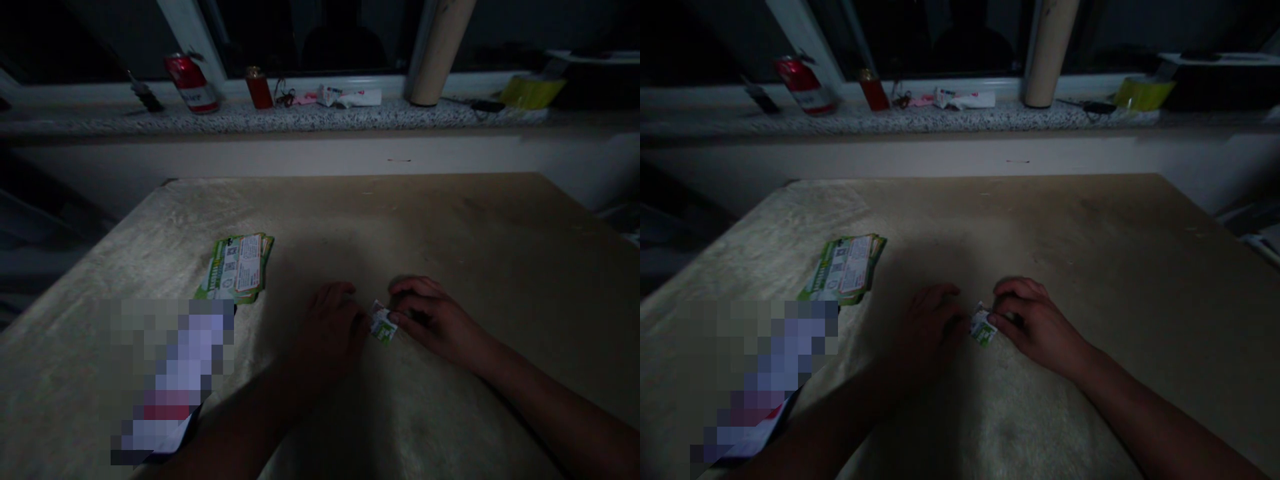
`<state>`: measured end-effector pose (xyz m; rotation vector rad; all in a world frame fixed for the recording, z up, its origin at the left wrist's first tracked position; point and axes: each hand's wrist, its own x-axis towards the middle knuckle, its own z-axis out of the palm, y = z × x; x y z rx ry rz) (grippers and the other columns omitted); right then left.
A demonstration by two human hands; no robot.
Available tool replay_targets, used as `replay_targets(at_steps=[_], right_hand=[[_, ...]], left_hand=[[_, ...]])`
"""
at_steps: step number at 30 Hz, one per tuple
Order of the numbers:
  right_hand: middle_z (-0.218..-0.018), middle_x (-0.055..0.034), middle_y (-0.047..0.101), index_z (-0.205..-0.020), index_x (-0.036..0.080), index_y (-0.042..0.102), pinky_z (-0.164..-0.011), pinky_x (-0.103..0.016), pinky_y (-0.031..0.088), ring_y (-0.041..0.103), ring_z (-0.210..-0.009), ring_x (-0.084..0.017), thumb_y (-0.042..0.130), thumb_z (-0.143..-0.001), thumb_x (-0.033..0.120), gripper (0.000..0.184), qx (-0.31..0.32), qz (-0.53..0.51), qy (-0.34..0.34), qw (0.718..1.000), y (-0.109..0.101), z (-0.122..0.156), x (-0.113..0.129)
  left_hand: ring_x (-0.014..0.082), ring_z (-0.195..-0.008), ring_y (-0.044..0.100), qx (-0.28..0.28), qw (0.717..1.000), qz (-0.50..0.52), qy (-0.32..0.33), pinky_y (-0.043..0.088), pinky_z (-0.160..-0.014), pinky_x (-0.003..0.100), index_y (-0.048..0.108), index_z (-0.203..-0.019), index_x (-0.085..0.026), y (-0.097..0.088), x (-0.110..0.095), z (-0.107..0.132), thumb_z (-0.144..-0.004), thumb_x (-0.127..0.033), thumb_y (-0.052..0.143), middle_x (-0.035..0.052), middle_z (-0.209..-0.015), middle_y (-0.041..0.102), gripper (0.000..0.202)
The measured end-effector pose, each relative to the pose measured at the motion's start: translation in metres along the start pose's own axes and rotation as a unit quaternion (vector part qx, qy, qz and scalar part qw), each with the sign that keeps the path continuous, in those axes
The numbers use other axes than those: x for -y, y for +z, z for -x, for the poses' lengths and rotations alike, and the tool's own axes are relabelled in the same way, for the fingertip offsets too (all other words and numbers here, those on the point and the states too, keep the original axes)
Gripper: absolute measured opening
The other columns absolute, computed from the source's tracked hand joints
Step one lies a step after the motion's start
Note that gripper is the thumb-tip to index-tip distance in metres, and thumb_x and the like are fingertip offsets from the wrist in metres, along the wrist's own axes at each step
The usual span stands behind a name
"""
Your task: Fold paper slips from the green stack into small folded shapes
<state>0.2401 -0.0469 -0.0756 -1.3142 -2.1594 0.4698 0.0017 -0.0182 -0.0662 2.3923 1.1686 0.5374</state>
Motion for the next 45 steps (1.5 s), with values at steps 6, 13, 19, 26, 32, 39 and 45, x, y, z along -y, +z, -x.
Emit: replay_targets(at_steps=[6, 13, 19, 26, 32, 39, 45], right_hand=[[-0.111, -0.0097, 0.065, -0.088, 0.022, 0.069, -0.094, -0.046, 0.049, 0.061, -0.111, -0.026, 0.058, -0.099, 0.031, 0.018, -0.020, 0.036, 0.024, 0.999, 0.005, -0.003, 0.007], [-0.115, -0.0119, 0.065, -0.076, 0.020, 0.064, -0.094, -0.051, 0.049, 0.060, -0.114, -0.031, 0.060, -0.096, 0.028, 0.022, -0.031, 0.082, 0.062, 0.994, 0.012, -0.005, 0.011], [-0.118, -0.0127, 0.065, -0.076, 0.021, 0.065, -0.097, -0.050, 0.048, 0.060, -0.117, -0.031, 0.059, -0.096, 0.030, 0.023, -0.039, 0.110, 0.090, 0.989, 0.016, -0.007, 0.015], [-0.119, -0.0131, 0.065, -0.074, 0.021, 0.063, -0.097, -0.051, 0.047, 0.058, -0.120, -0.032, 0.058, -0.096, 0.030, 0.024, -0.040, 0.115, 0.101, 0.987, 0.017, -0.007, 0.017], [-0.119, -0.0129, 0.065, -0.075, 0.021, 0.065, -0.098, -0.051, 0.048, 0.058, -0.120, -0.032, 0.059, -0.095, 0.030, 0.022, -0.041, 0.113, 0.106, 0.987, 0.018, -0.007, 0.017], [-0.117, -0.0131, 0.065, -0.075, 0.021, 0.064, -0.098, -0.051, 0.047, 0.058, -0.121, -0.032, 0.059, -0.096, 0.029, 0.023, -0.041, 0.113, 0.104, 0.987, 0.018, -0.007, 0.017], [-0.119, -0.0126, 0.066, -0.075, 0.021, 0.064, -0.097, -0.050, 0.048, 0.060, -0.118, -0.031, 0.059, -0.095, 0.029, 0.022, -0.046, 0.119, 0.105, 0.986, 0.018, -0.007, 0.017]], left_hand=[[0.0315, -0.131, 0.047, -0.011, 1.000, -0.018, -0.009, 0.039, -0.109, 0.056, 0.066, -0.089, -0.018, 0.004, -0.002, -0.002, -0.100, -0.025, 0.053, 0.0128, -0.142, 0.053, 0.019], [0.0340, -0.132, 0.048, -0.020, 0.998, -0.055, -0.030, 0.037, -0.110, 0.057, 0.064, -0.087, -0.016, 0.008, -0.009, -0.004, -0.098, -0.027, 0.055, 0.0172, -0.145, 0.052, 0.019], [0.0317, -0.133, 0.050, -0.026, 0.996, -0.072, -0.050, 0.035, -0.112, 0.055, 0.065, -0.085, -0.017, 0.009, -0.014, -0.005, -0.096, -0.025, 0.057, 0.0142, -0.146, 0.054, 0.016], [0.0306, -0.136, 0.048, -0.024, 0.996, -0.050, -0.073, 0.034, -0.114, 0.054, 0.067, -0.082, -0.018, 0.010, -0.012, -0.007, -0.094, -0.027, 0.060, 0.0134, -0.147, 0.054, 0.016], [0.0306, -0.134, 0.050, -0.024, 0.996, -0.044, -0.077, 0.034, -0.113, 0.056, 0.067, -0.081, -0.018, 0.011, -0.012, -0.008, -0.093, -0.027, 0.062, 0.0131, -0.146, 0.055, 0.015], [0.0306, -0.135, 0.049, -0.033, 0.996, -0.053, -0.065, 0.035, -0.113, 0.054, 0.066, -0.083, -0.018, 0.011, -0.011, -0.006, -0.093, -0.026, 0.060, 0.0137, -0.144, 0.056, 0.015], [0.0320, -0.134, 0.050, -0.024, 0.995, -0.064, -0.071, 0.034, -0.113, 0.056, 0.066, -0.081, -0.018, 0.010, -0.012, -0.006, -0.094, -0.028, 0.058, 0.0148, -0.145, 0.055, 0.018]])
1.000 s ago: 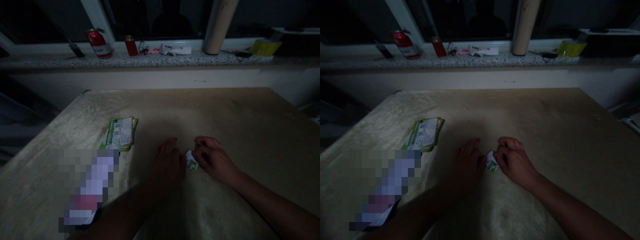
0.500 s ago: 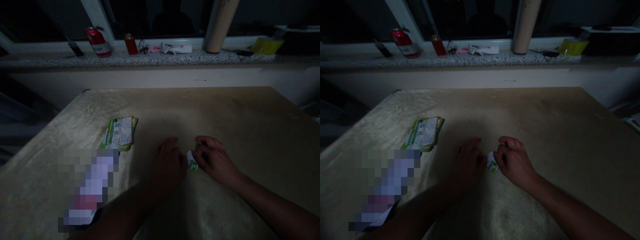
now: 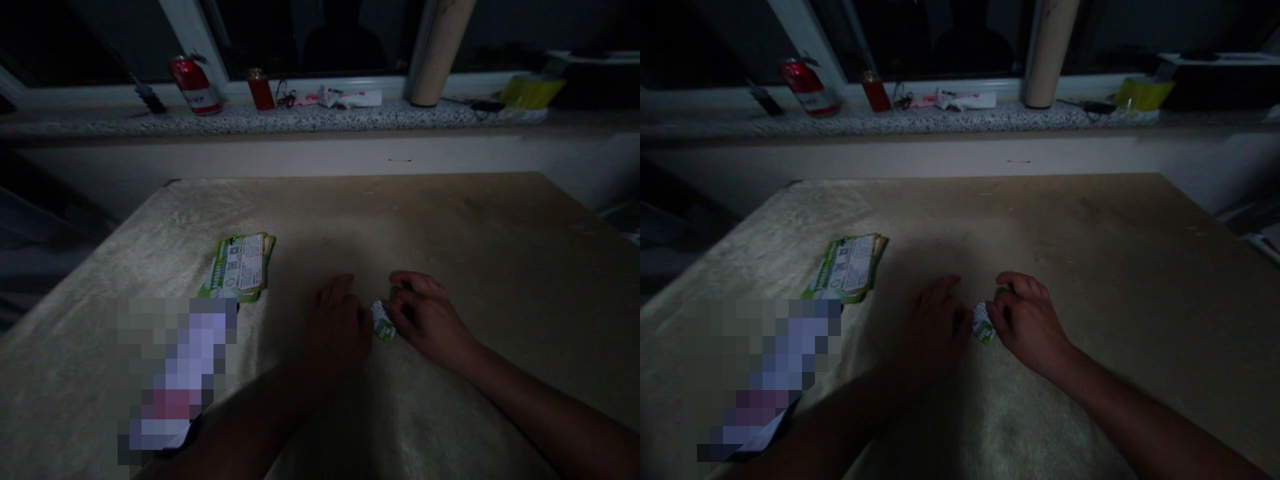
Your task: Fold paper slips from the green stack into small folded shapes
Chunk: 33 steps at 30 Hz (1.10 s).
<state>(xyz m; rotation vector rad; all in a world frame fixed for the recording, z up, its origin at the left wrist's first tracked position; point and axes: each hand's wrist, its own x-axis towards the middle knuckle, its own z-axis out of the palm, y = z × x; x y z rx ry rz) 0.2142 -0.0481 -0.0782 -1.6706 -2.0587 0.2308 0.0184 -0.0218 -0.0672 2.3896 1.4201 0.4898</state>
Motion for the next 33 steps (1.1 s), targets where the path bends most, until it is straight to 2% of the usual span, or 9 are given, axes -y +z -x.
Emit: replay_targets(at_steps=[18, 21, 25, 29, 33], right_hand=[[-0.119, -0.0129, 0.066, -0.075, 0.021, 0.065, -0.098, -0.051, 0.047, 0.059, -0.119, -0.031, 0.059, -0.096, 0.030, 0.024, 0.004, 0.002, 0.009, 1.000, -0.0004, -0.0008, 0.0021], [-0.119, -0.0130, 0.065, -0.075, 0.021, 0.065, -0.098, -0.051, 0.047, 0.059, -0.118, -0.031, 0.060, -0.095, 0.029, 0.022, 0.006, 0.004, 0.012, 1.000, -0.0009, -0.0011, 0.0027], [-0.121, -0.0130, 0.065, -0.074, 0.021, 0.064, -0.097, -0.051, 0.048, 0.060, -0.118, -0.032, 0.060, -0.094, 0.027, 0.021, 0.006, 0.003, 0.011, 1.000, -0.0009, -0.0013, 0.0025], [-0.121, -0.0129, 0.065, -0.075, 0.021, 0.065, -0.096, -0.052, 0.048, 0.059, -0.117, -0.032, 0.060, -0.094, 0.027, 0.020, 0.007, 0.001, 0.012, 1.000, -0.0008, -0.0015, 0.0021], [-0.119, -0.0121, 0.065, -0.075, 0.021, 0.064, -0.096, -0.051, 0.048, 0.060, -0.117, -0.031, 0.060, -0.093, 0.026, 0.020, 0.007, 0.000, 0.009, 1.000, -0.0010, -0.0015, 0.0026]], left_hand=[[0.0331, -0.133, 0.049, 0.000, 1.000, 0.000, -0.001, 0.036, -0.111, 0.056, 0.066, -0.082, -0.017, 0.0012, -0.0009, -0.0007, -0.094, -0.028, 0.059, 0.0154, -0.143, 0.055, 0.018], [0.0312, -0.129, 0.051, -0.015, 1.000, 0.000, 0.017, 0.037, -0.110, 0.054, 0.067, -0.097, -0.017, 0.0019, 0.0002, 0.0008, -0.096, -0.026, 0.056, 0.0146, -0.139, 0.058, 0.014], [0.0287, -0.129, 0.051, 0.005, 0.998, 0.001, 0.068, 0.038, -0.109, 0.051, 0.063, -0.125, -0.026, 0.0016, 0.0023, 0.0039, -0.099, -0.021, 0.051, 0.0102, -0.141, 0.056, 0.029], [0.0309, -0.132, 0.049, 0.036, 0.996, -0.015, 0.078, 0.037, -0.111, 0.053, 0.064, -0.127, -0.027, -0.0008, 0.0018, 0.0046, -0.098, -0.021, 0.052, 0.0119, -0.145, 0.052, 0.032], [0.0316, -0.131, 0.051, 0.036, 0.996, -0.029, 0.080, 0.038, -0.110, 0.054, 0.065, -0.126, -0.026, -0.0012, -0.0003, 0.0043, -0.099, -0.023, 0.050, 0.0134, -0.144, 0.053, 0.031]])
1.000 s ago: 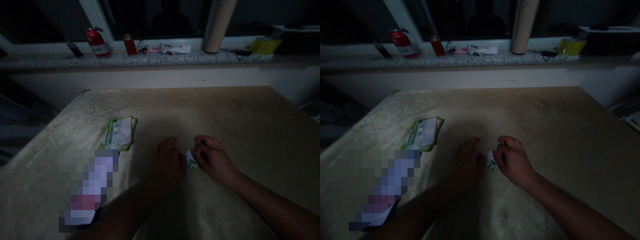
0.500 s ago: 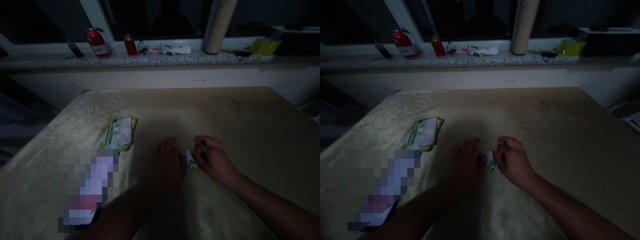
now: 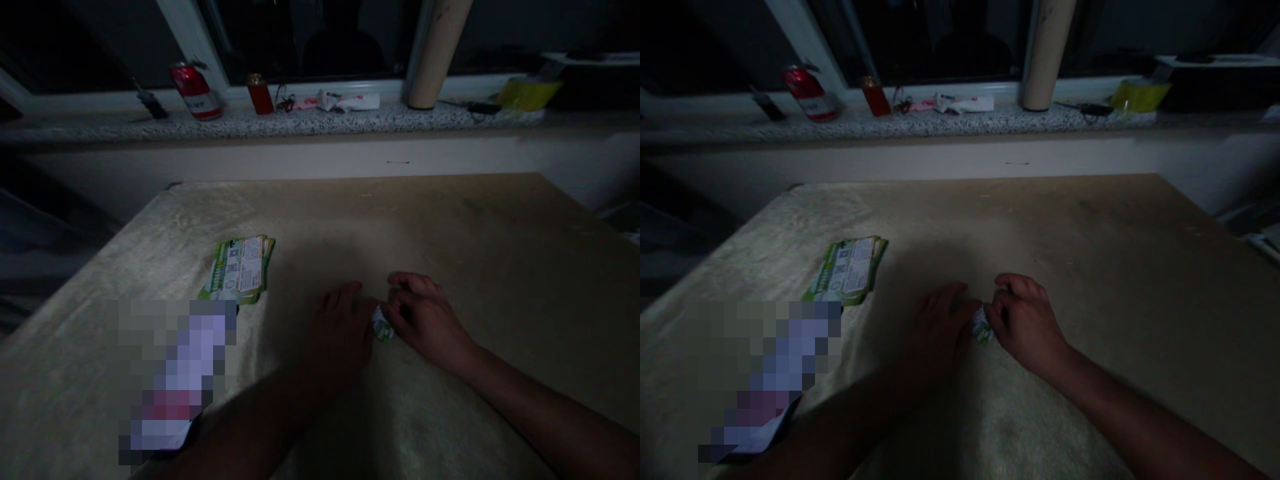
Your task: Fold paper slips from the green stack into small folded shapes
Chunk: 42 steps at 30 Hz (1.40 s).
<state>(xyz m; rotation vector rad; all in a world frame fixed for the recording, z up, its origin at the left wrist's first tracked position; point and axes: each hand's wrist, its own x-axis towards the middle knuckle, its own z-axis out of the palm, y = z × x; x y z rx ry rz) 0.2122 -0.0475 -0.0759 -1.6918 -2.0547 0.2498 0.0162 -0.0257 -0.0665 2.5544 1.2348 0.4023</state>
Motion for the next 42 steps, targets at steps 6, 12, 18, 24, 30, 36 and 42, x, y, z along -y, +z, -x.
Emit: replay_targets(at_steps=[6, 12, 18, 24, 30, 36, 42], right_hand=[[-0.118, -0.0115, 0.066, -0.072, 0.022, 0.065, -0.095, -0.050, 0.048, 0.060, -0.116, -0.030, 0.061, -0.093, 0.026, 0.021, -0.005, -0.005, -0.002, 1.000, 0.001, -0.001, -0.002], [-0.116, -0.0108, 0.067, -0.070, 0.022, 0.064, -0.095, -0.050, 0.048, 0.060, -0.116, -0.030, 0.069, -0.088, 0.032, 0.021, -0.004, -0.020, -0.006, 1.000, 0.000, -0.001, -0.004], [-0.116, -0.0109, 0.068, -0.069, 0.023, 0.065, -0.095, -0.050, 0.048, 0.061, -0.116, -0.031, 0.071, -0.087, 0.033, 0.022, -0.013, -0.023, -0.003, 1.000, 0.001, -0.001, -0.004], [-0.119, -0.0112, 0.068, -0.070, 0.023, 0.066, -0.096, -0.051, 0.048, 0.061, -0.117, -0.031, 0.071, -0.086, 0.032, 0.019, -0.004, -0.022, 0.003, 1.000, 0.001, -0.001, -0.004], [-0.119, -0.0104, 0.068, -0.069, 0.023, 0.066, -0.096, -0.051, 0.048, 0.061, -0.118, -0.031, 0.072, -0.084, 0.031, 0.018, -0.017, -0.027, 0.003, 0.999, 0.002, 0.001, -0.005], [-0.120, -0.0103, 0.068, -0.070, 0.023, 0.067, -0.096, -0.052, 0.047, 0.061, -0.119, -0.032, 0.073, -0.083, 0.030, 0.016, -0.006, -0.021, 0.002, 1.000, 0.001, 0.001, -0.006], [-0.120, -0.0095, 0.069, -0.072, 0.024, 0.069, -0.099, -0.052, 0.045, 0.059, -0.124, -0.030, 0.070, -0.086, 0.030, 0.016, 0.017, -0.028, 0.004, 0.999, -0.002, 0.001, -0.008]], left_hand=[[0.0332, -0.130, 0.052, -0.007, 1.000, -0.027, 0.012, 0.039, -0.108, 0.054, 0.065, -0.127, -0.024, -0.001, -0.001, 0.000, -0.101, -0.030, 0.047, 0.0152, -0.145, 0.052, 0.032], [0.0350, -0.128, 0.053, 0.013, 0.998, -0.057, 0.024, 0.041, -0.106, 0.056, 0.063, -0.129, -0.022, -0.006, -0.004, -0.001, -0.099, -0.029, 0.048, 0.0162, -0.145, 0.053, 0.034], [0.0367, -0.126, 0.055, 0.009, 0.994, -0.096, 0.043, 0.044, -0.102, 0.057, 0.061, -0.133, -0.020, -0.002, -0.005, 0.002, -0.099, -0.029, 0.049, 0.0176, -0.143, 0.056, 0.037], [0.0360, -0.125, 0.056, 0.033, 0.993, -0.109, 0.039, 0.046, -0.101, 0.056, 0.060, -0.134, -0.018, -0.006, -0.010, 0.002, -0.099, -0.026, 0.049, 0.0172, -0.142, 0.058, 0.037], [0.0358, -0.123, 0.057, 0.030, 0.993, -0.107, 0.029, 0.046, -0.100, 0.057, 0.060, -0.133, -0.018, -0.005, -0.011, 0.002, -0.098, -0.024, 0.050, 0.0166, -0.140, 0.059, 0.037], [0.0351, -0.123, 0.056, 0.023, 0.993, -0.105, 0.039, 0.045, -0.100, 0.056, 0.059, -0.134, -0.020, -0.002, -0.008, 0.003, -0.099, -0.026, 0.049, 0.0158, -0.140, 0.059, 0.037], [0.0355, -0.124, 0.056, 0.025, 0.994, -0.098, 0.033, 0.045, -0.100, 0.056, 0.059, -0.134, -0.020, -0.003, -0.007, 0.002, -0.099, -0.026, 0.049, 0.0164, -0.141, 0.058, 0.036]])
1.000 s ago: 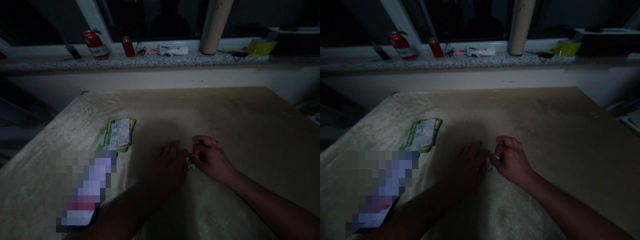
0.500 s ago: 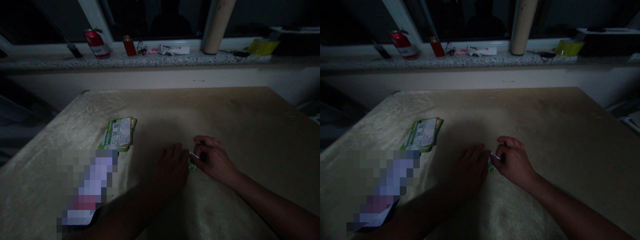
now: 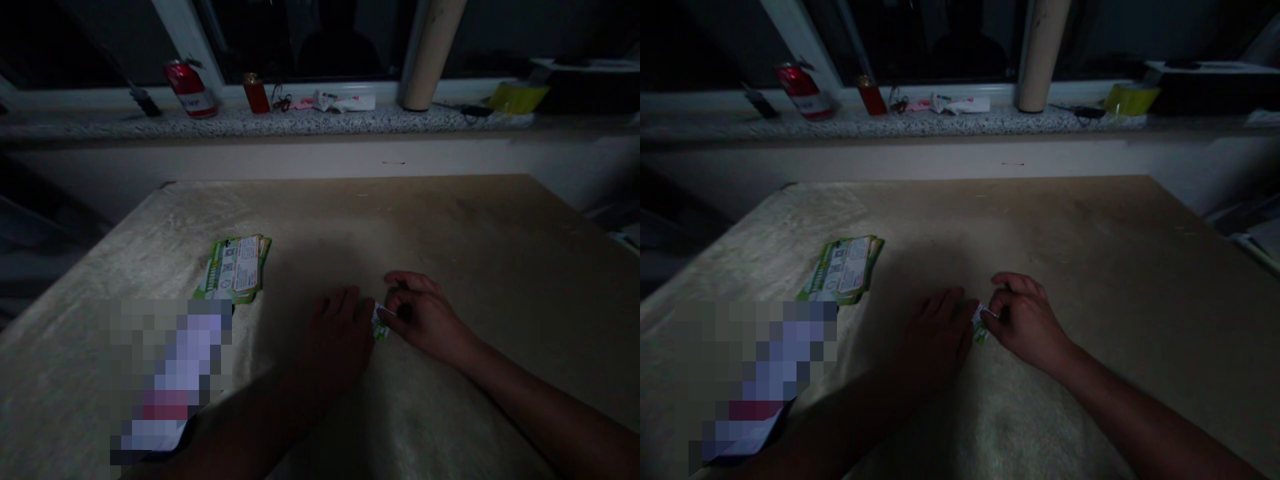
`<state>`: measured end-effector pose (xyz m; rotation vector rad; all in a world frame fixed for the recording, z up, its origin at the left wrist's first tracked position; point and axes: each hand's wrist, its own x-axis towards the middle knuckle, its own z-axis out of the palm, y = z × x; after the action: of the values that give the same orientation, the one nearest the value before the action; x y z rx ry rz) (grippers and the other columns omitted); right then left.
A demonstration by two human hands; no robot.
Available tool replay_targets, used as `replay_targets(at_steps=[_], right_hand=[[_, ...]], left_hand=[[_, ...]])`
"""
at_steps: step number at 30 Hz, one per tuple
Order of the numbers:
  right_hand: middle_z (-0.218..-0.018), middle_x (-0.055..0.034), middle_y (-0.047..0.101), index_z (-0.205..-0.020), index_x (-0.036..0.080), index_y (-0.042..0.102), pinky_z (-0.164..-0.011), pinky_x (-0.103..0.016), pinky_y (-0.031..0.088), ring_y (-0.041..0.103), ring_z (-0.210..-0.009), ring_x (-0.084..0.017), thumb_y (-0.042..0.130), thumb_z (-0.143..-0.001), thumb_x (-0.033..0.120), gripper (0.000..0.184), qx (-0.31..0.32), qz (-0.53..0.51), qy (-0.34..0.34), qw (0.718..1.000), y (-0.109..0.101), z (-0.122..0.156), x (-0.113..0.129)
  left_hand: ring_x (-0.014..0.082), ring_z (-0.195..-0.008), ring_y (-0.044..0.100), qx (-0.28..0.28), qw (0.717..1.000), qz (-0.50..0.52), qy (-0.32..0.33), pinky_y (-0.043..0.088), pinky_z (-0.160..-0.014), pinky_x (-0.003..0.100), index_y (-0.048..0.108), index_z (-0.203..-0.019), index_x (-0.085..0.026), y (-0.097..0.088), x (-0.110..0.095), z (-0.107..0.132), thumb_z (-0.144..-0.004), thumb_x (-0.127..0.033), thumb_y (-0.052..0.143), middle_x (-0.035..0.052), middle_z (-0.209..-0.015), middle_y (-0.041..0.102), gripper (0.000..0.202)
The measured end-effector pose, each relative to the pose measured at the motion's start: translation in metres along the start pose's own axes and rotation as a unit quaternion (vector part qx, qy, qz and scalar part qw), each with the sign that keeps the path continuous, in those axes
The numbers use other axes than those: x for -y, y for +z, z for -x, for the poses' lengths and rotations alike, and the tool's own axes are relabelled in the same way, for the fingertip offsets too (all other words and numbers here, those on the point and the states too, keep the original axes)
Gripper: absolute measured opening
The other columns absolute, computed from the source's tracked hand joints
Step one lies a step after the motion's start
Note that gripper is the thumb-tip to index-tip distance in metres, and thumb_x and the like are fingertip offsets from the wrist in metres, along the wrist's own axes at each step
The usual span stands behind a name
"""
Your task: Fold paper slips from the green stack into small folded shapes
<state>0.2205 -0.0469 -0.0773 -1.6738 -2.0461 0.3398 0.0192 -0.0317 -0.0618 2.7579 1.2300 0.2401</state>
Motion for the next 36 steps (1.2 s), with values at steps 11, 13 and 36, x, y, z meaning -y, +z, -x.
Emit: replay_targets(at_steps=[11, 13, 36], right_hand=[[-0.122, -0.0080, 0.070, -0.071, 0.025, 0.070, -0.100, -0.053, 0.044, 0.058, -0.126, -0.031, 0.068, -0.086, 0.028, 0.016, 0.015, 0.006, 0.004, 1.000, -0.004, 0.001, -0.002], [-0.125, -0.0080, 0.069, -0.071, 0.025, 0.070, -0.100, -0.054, 0.044, 0.058, -0.125, -0.032, 0.068, -0.087, 0.030, 0.017, 0.013, 0.011, 0.007, 1.000, -0.005, 0.001, -0.005], [-0.120, -0.0073, 0.068, -0.093, 0.027, 0.073, -0.102, -0.052, 0.043, 0.062, -0.118, -0.028, 0.073, -0.089, 0.034, 0.008, -0.019, -0.072, -0.057, 0.996, -0.002, -0.002, -0.013]], left_hand=[[0.0351, -0.124, 0.055, -0.013, 1.000, 0.003, 0.001, 0.044, -0.102, 0.055, 0.057, -0.135, -0.022, 0.003, 0.002, 0.003, -0.100, -0.028, 0.049, 0.0163, -0.140, 0.057, 0.037], [0.0350, -0.123, 0.056, -0.014, 1.000, 0.002, 0.005, 0.045, -0.101, 0.055, 0.057, -0.135, -0.021, 0.003, 0.002, 0.003, -0.100, -0.029, 0.049, 0.0164, -0.139, 0.058, 0.037], [0.0323, -0.131, 0.049, -0.029, 0.992, 0.116, -0.034, 0.037, -0.110, 0.054, 0.064, -0.130, -0.028, 0.005, 0.012, 0.001, -0.097, -0.032, 0.055, 0.0120, -0.146, 0.051, 0.035]])
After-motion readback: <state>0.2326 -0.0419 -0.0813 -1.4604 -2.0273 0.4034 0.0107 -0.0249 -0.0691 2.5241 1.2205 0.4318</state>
